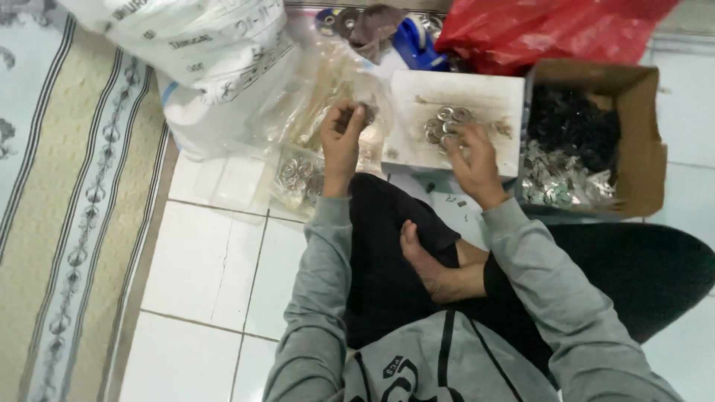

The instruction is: The person picks up metal spinners from a cardboard box, places them into plastic bags by hand, and seals the bags using a tape dispenser.

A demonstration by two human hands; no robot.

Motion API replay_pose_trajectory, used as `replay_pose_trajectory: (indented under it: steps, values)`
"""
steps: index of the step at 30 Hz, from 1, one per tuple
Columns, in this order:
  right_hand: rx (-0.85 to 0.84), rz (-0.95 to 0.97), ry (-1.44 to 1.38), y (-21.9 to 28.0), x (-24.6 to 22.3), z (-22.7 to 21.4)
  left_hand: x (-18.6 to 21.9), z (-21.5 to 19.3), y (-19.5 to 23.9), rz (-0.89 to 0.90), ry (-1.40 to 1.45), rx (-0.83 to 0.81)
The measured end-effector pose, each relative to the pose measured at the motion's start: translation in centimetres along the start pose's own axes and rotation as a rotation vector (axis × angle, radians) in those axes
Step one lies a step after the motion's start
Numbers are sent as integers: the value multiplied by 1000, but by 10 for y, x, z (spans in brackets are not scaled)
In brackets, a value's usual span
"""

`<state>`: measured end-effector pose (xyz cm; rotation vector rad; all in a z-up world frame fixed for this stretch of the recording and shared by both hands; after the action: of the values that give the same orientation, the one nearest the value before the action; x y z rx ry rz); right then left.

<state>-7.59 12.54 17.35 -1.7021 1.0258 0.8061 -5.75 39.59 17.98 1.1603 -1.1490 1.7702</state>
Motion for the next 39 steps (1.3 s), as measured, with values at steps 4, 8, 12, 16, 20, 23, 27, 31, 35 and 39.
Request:
replay_pose_trajectory:
  steps: [4,8,12,16,20,23,27,31,35,39]
  values:
    - [-38,135,-151,3,-59,1,20,58,53,-55,-101,-113]
    - [27,79,-172,12,-56,-18,7,88,96,-81,-186,-111]
    - [133,-115,-73,28,-38,-30,12,102,133,-136,-498,68]
    - [50,-217,-3,44,-30,-24,31,116,144,104,-737,31]
    - [112,-247,197,55,-40,-24,5,108,148,248,-801,-64]
    - [160,-81,125,60,-28,-27,-2,103,157,292,-886,-32]
    - [130,-21,26,71,-11,-20,2,98,166,-93,-1071,-132]
    - [6,-37,258,88,4,-2,-19,88,165,-104,-1149,-177]
    - [-46,-53,273,98,13,6,-26,78,168,-187,-969,-178]
    - [35,106,41,95,-9,-2,-34,71,167,-353,-767,-181]
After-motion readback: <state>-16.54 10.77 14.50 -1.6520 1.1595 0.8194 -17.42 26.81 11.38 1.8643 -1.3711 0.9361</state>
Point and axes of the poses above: each hand's wrist, its own y-axis away from the middle knuckle, its own z-axis out of the palm, x = y × z, the point moved 2 cm from there along -y, towards the middle knuckle, and after that the axes turned 9 degrees about -y, right-handed, at the moved point
